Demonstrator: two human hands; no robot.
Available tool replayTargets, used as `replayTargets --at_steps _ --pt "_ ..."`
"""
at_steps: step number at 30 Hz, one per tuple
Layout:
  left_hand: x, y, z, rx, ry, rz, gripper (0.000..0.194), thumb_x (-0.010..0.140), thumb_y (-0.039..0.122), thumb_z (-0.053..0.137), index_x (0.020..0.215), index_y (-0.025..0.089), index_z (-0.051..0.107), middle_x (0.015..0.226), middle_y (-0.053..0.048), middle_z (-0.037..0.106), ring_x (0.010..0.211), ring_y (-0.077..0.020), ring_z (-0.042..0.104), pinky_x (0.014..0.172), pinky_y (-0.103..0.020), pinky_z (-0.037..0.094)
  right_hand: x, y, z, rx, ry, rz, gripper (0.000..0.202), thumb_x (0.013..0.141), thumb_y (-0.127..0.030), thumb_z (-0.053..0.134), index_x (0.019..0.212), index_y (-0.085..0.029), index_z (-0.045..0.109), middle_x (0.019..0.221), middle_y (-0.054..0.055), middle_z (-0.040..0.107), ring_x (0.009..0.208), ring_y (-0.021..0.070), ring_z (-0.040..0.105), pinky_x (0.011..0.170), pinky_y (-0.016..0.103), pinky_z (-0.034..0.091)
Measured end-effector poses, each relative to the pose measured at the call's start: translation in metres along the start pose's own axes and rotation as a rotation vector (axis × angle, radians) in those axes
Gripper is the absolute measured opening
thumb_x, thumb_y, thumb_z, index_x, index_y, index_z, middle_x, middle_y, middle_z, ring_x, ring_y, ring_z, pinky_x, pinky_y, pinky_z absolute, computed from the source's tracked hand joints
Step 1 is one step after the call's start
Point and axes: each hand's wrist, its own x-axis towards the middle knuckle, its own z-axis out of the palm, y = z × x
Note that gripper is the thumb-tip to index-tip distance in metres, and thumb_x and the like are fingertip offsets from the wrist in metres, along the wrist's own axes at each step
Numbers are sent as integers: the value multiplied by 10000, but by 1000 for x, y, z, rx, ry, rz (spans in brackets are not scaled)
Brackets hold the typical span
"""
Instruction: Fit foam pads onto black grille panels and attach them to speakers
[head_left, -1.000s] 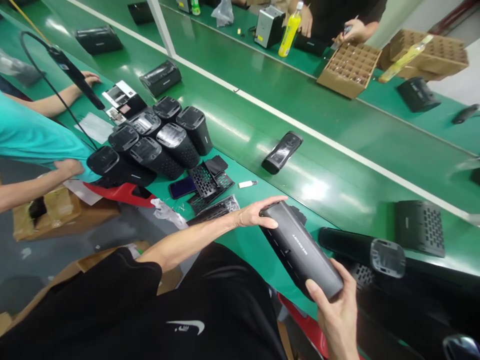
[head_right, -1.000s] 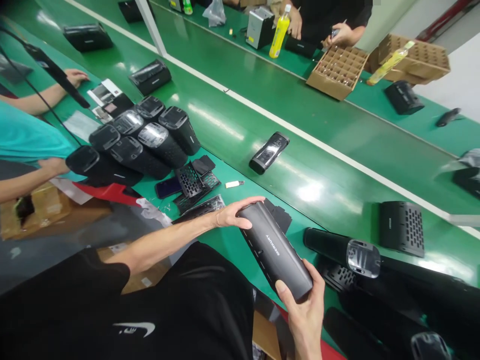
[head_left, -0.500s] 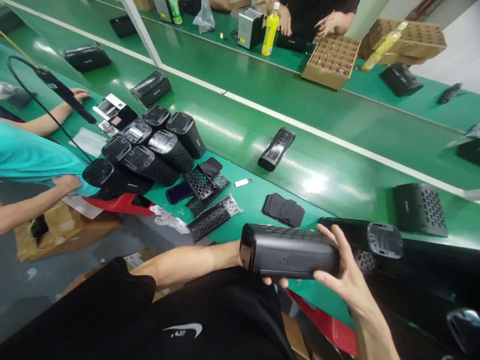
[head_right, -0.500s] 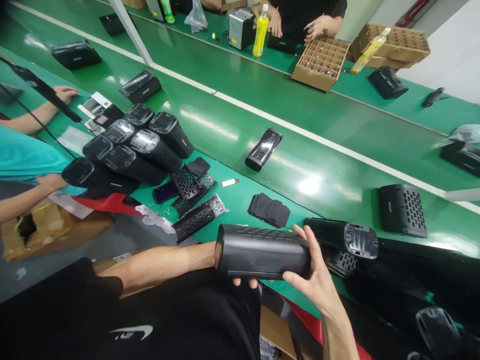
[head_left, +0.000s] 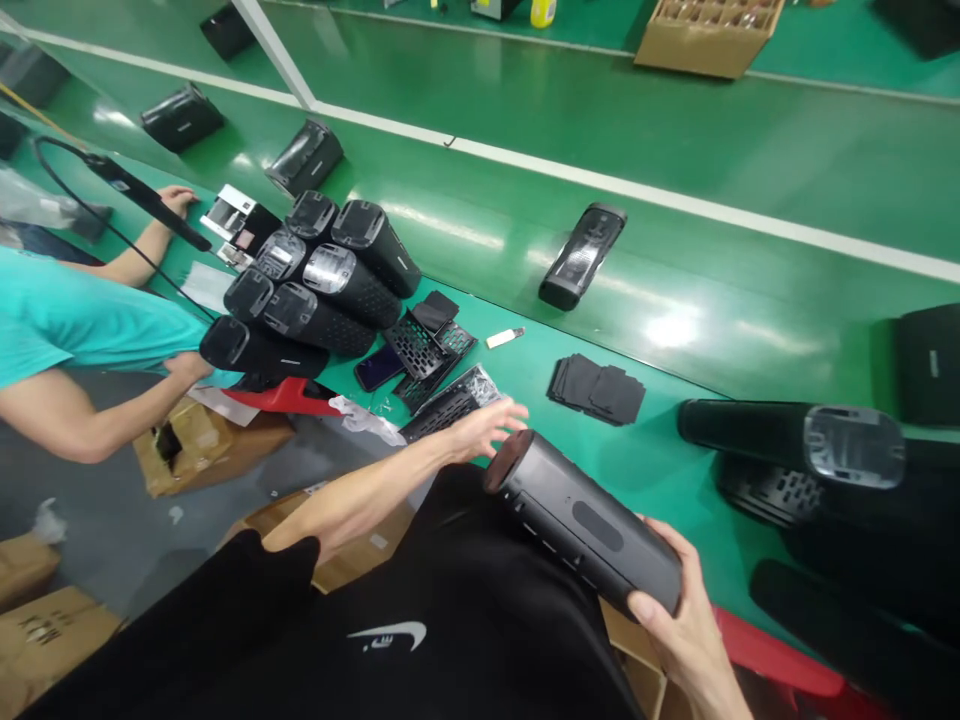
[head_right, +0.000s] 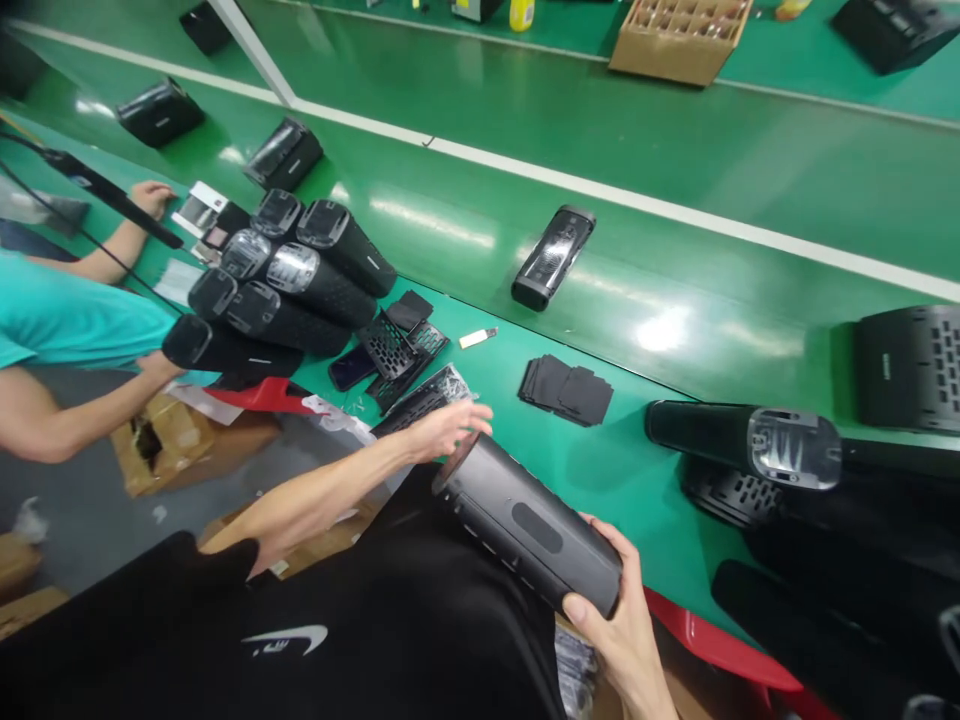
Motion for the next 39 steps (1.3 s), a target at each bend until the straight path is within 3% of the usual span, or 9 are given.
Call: replayTargets --at_steps 5,12,16,20,25,27,31,35,39 --pt "-35 26 3 515 -249 91 907 687 459 898 1487 296 506 1286 -60 642 1105 -274 631 953 -378 507 -9 -10 -1 -9 -46 62 1023 684 -605 869 1548 -284 425 1550 152 496 1347 378 539 1073 485 467" --pt "-53 29 8 741 -196 232 990 692 506 882 1543 282 427 1545 -99 473 1353 -355 502 1125 -426 398 -24 -28 21 25 40 37 851 750 -548 842 1478 -303 476 1571 135 478 1448 388 440 1160 570 358" --pt "-51 19 8 744 -118 229 889 694 550 854 1450 247 496 1376 -85 569 1174 -307 573 1012 -395 465 -23 -35 32 19 74 27 796 788 -553 806 1457 -265 485 1539 151 495 1415 387 459 1159 543 343" --pt "-44 8 4 688 -45 189 914 678 588 848 1445 241 491 1368 -96 581 1210 -336 562 1043 -442 463 -10 -22 24 -11 3 61 799 826 -591 758 1499 -283 458 1550 139 479 1393 376 473 1145 506 372" --pt "-32 8 -9 573 -145 112 1089 751 616 818 1640 281 284 1607 -136 424 1463 -379 428 1185 -486 369 8 -2 6 -59 -106 167 936 823 -675 718 1611 -335 344 1619 111 421 1421 373 464 1145 508 399" --pt "-26 7 -13 538 -171 111 1102 757 600 828 1654 304 260 1629 -129 407 1460 -372 447 1173 -475 394 13 4 4 -109 -100 158 1012 787 -676 758 1630 -331 316 1613 118 436 1413 380 476 1136 519 415" --pt "-11 8 -16 593 -74 145 902 821 677 726 1573 276 432 1512 -101 561 1369 -355 545 1156 -476 423 27 16 13 -121 -4 110 868 778 -685 760 1508 -292 501 1543 118 528 1403 388 494 1148 531 414" --pt "11 43 -14 709 9 194 923 854 713 656 1604 237 407 1621 -126 465 1462 -369 461 1210 -491 367 63 13 33 227 39 191 719 782 -672 764 1355 -262 626 1367 118 669 1253 364 627 1067 526 504" --pt "53 118 5 818 113 431 913 808 637 743 1574 223 466 1530 -129 567 1408 -375 514 1182 -515 398 124 -18 46 588 99 166 650 761 -642 783 1262 -243 671 1199 100 736 1006 319 718 862 521 612"
